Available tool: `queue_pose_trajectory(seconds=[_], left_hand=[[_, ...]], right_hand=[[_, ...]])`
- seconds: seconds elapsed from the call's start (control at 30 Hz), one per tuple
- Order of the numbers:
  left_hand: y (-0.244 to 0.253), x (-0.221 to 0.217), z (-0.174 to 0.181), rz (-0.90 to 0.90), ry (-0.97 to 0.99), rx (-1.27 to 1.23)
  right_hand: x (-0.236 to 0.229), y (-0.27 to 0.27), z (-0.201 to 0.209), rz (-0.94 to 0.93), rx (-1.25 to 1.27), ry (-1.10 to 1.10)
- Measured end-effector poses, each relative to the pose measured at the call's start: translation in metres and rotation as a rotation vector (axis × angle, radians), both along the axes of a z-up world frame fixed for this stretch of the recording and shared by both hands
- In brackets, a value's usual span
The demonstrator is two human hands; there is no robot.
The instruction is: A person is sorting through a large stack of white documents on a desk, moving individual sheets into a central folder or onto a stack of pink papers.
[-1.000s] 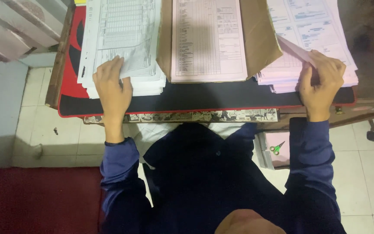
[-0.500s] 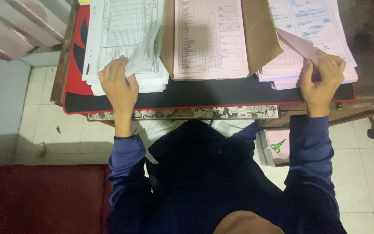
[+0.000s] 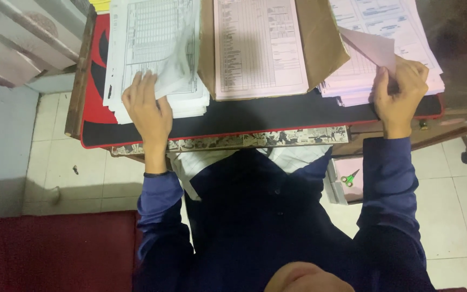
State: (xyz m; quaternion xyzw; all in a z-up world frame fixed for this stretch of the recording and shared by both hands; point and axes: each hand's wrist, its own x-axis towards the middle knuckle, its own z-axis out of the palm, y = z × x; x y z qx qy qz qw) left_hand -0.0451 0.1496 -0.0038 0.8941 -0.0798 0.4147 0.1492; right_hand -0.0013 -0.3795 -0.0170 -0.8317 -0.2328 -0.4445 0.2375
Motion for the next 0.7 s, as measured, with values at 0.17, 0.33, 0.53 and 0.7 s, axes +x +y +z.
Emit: queue_pose_trajectory(seconds=[0.17, 0.33, 0.53, 0.7], left_hand=[[0.011, 0.005, -0.011, 0.032, -0.067, -0.132], [0.007, 0.001, 0.008, 0.041, -0.254, -0.004], [-0.019, 0.019, 0.040, -0.140, -0.187, 0.268], [-0.084, 0.030, 0.071, -0.331, -0.125, 0.243]], right_hand=[[0.001, -0.001, -0.002, -0.003, -0.002, -0.004], [0.002, 0.001, 0.000, -0.004, -0.012, -0.019], [0.001, 0.002, 0.003, 0.004, -0.034, -0.037], [0.003, -0.005, -0.009, -0.033, -0.004, 0.016]])
